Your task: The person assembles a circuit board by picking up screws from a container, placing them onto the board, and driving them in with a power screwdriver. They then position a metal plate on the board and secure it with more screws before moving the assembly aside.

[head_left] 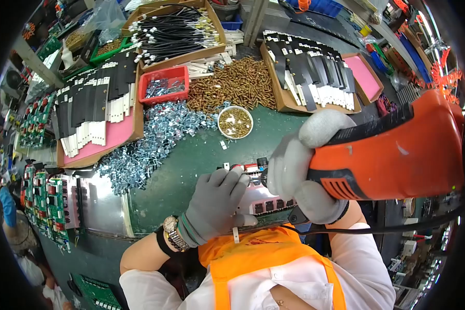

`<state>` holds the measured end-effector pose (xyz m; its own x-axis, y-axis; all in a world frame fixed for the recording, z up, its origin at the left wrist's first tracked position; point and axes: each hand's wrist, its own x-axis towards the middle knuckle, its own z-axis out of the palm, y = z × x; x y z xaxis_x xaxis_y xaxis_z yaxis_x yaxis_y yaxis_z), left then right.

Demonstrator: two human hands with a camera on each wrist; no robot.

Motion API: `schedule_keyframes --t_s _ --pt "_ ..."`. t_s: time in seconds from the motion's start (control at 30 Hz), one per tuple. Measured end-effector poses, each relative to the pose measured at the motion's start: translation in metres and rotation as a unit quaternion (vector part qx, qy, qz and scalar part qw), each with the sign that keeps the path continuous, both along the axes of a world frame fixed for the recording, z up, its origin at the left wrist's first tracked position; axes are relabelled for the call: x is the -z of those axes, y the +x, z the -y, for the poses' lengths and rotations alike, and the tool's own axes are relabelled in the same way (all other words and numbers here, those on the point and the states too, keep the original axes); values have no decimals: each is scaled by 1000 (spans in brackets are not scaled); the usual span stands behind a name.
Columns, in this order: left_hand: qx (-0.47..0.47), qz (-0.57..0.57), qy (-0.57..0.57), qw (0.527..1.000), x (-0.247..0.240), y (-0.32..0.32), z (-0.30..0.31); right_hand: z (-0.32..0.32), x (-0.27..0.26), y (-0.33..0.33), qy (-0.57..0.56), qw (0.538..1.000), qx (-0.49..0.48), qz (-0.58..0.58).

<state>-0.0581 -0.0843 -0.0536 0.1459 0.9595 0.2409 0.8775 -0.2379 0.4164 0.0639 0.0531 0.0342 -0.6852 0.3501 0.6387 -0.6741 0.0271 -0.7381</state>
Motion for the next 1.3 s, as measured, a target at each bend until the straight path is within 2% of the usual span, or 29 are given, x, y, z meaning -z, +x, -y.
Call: schedule_keyframes --t_s 0.03,0.1,0.13,0.2,0.23,0.27,0.33,0.37,0.43,0.47,0.57,0.6,0.63,0.67,0.7,0.77,0.8,0.83,0.87,0.93,0.97,1.07,1.1,1.13,1.17,1.23,1.27,1.3 --pt "-4 -3 -1 1000 -1 -4 1 2 0 -2 2 1000 -5 -9" --pt "42 95 -6 995 -1 -20 -7 4 -3 -1 -20 1000 -2 7" --pt "51 203 53 977 3 -33 -16 5 -4 2 -42 999 6 26" --pt "-10 153 171 973 9 -64 -37 7 -7 10 -89 994 27 66" --pt "-74 72 151 983 17 -78 -50 9 -7 14 -89 994 29 64" --pt "-137 -10 130 982 28 -91 -62 12 -7 17 -69 989 98 87" --pt "-157 -125 55 978 62 -115 -84 15 -6 22 -24 964 233 128" --pt "-155 -129 60 978 69 -116 -91 18 -6 23 -21 964 235 122" --pt "-223 -214 -22 951 76 -113 -101 27 -3 25 -77 974 200 78" --pt "-218 -215 -19 952 81 -114 -103 25 -6 30 -77 973 206 76" --pt "-228 -167 21 959 92 -116 -97 6 -17 51 -26 998 -64 11" --pt "-232 -119 50 964 89 -117 -91 4 -18 56 -9 988 -156 -12" --pt "-238 -73 79 965 81 -115 -85 7 -17 57 -10 988 -155 -12" --pt "-281 3 25 959 74 -112 -79 13 -15 55 -14 992 -127 -18" --pt "-280 0 24 960 63 -105 -71 22 -12 52 -18 995 -97 -24" --pt "-270 184 50 944 38 -85 -50 40 -5 44 -29 998 -40 -38" --pt "-271 181 51 944 21 -74 -38 46 -4 41 -32 998 -12 -45" --pt "-235 363 -34 901 4 -62 -26 49 -3 39 -35 998 16 -53" --pt "-190 529 -118 819 -10 -50 -13 49 -5 40 -37 998 14 -56" --pt "-135 615 -166 759 -25 -28 9 46 -18 46 -44 993 4 -107" --pt "-138 615 -167 758 -25 -18 15 44 -25 51 -48 990 0 -130" --pt "-84 663 -215 712 -20 1 27 34 -34 59 -54 983 -9 -175" --pt "-84 663 -213 713 -19 4 28 28 -34 59 -8 982 -63 -176" --pt "-80 685 -227 687 -19 7 30 24 -33 59 40 977 -116 -176" --pt "-76 707 -240 661 -18 9 31 27 -31 61 41 976 -116 -177" --pt "-71 717 -236 652 -16 11 30 35 -27 67 26 987 -62 -143" --pt "-74 720 -237 648 -16 12 30 27 -28 70 58 983 -110 -132" --pt "-77 723 -239 644 -16 12 30 27 -29 70 58 983 -110 -133"
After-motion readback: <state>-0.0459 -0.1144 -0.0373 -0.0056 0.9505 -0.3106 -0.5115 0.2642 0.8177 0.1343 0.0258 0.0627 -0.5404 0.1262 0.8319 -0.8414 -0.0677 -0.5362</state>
